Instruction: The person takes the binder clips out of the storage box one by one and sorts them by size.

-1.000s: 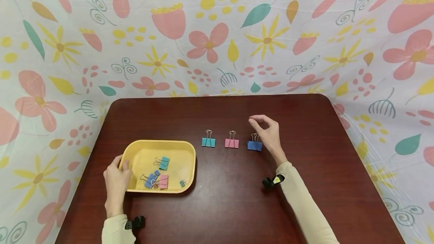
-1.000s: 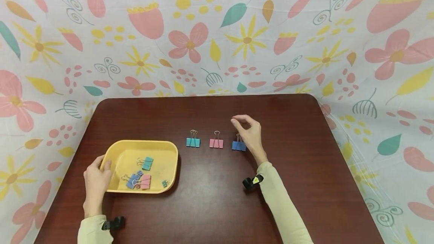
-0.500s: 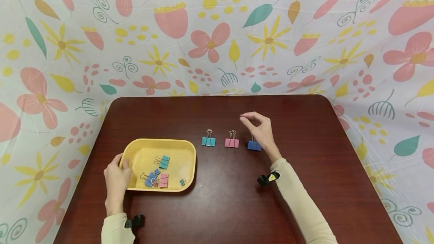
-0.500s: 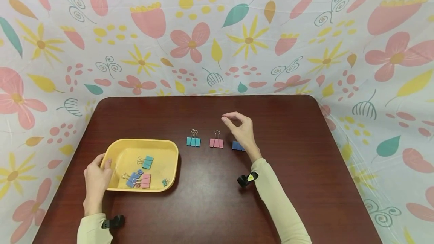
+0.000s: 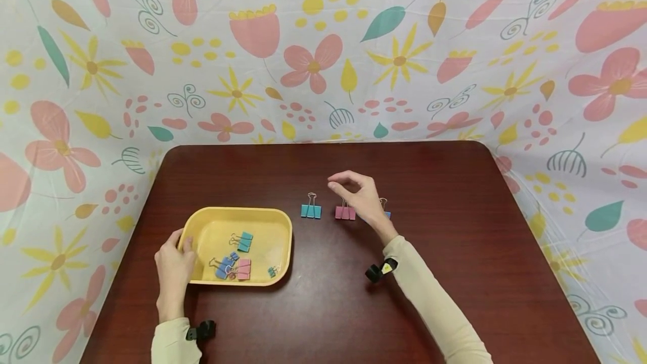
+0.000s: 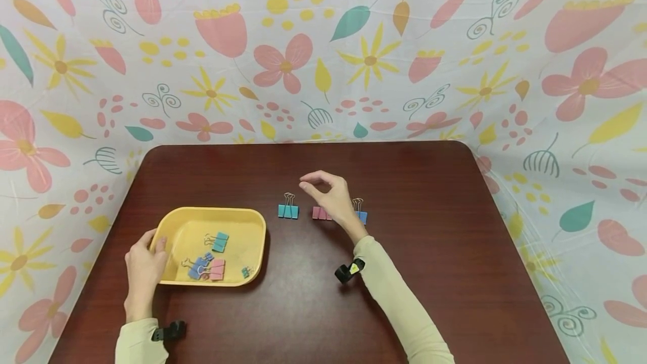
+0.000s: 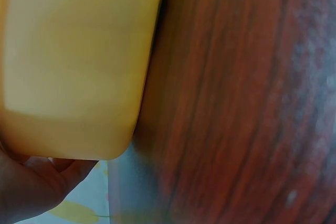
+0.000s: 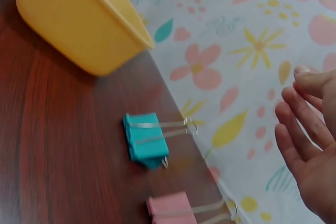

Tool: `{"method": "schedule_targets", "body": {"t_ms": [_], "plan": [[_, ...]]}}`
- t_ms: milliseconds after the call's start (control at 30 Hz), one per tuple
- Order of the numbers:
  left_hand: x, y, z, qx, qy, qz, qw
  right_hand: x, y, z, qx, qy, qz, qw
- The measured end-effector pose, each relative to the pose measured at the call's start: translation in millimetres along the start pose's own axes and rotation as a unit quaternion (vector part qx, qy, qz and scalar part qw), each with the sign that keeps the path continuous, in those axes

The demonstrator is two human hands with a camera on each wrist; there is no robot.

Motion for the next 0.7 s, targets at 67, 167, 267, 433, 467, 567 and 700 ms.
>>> {"method": "schedule_targets", "body": {"t_ms": [67,167,267,433,467,567,700], "plan": [[-0.1,0.5,-0.4,0.003,0.001,-0.002,1.0000,-3,5,-9,-0.002,-0.009,0.003,1.000],[-0.1,0.7,-0.5,0.003,0.001,-0.003,1.0000,-8,13,-21,-0.005,-0.020,0.008,1.000],[0.0,-0.9,-0.1,0.003,0.001,-0.001,1.0000,-11,10,-34,-0.010,-0.035,0.013,0.999],[0.1,-2.7,0.6,0.000,0.004,0.001,1.0000,-13,2,-60,-0.021,-0.067,0.023,0.997],[0.0,-2.7,0.5,0.001,0.004,0.001,1.0000,-13,1,-66,-0.024,-0.075,0.024,0.997],[-0.1,-2.3,0.3,0.002,0.003,0.002,1.0000,-13,-3,-84,-0.021,-0.098,0.028,0.995],[0.3,-0.8,1.1,0.002,0.007,0.000,1.0000,-11,-6,-107,-0.008,-0.125,0.034,0.992]]}}
Point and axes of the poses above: each hand's wrist, its own x-axis away from the middle knuckle, its own z-axis out of the back of the hand, y = z × x, the point moved 10 cm from there along -x, towards the middle knuckle, and after that the axes turned 4 degrees about y, right-handed, at the moved point
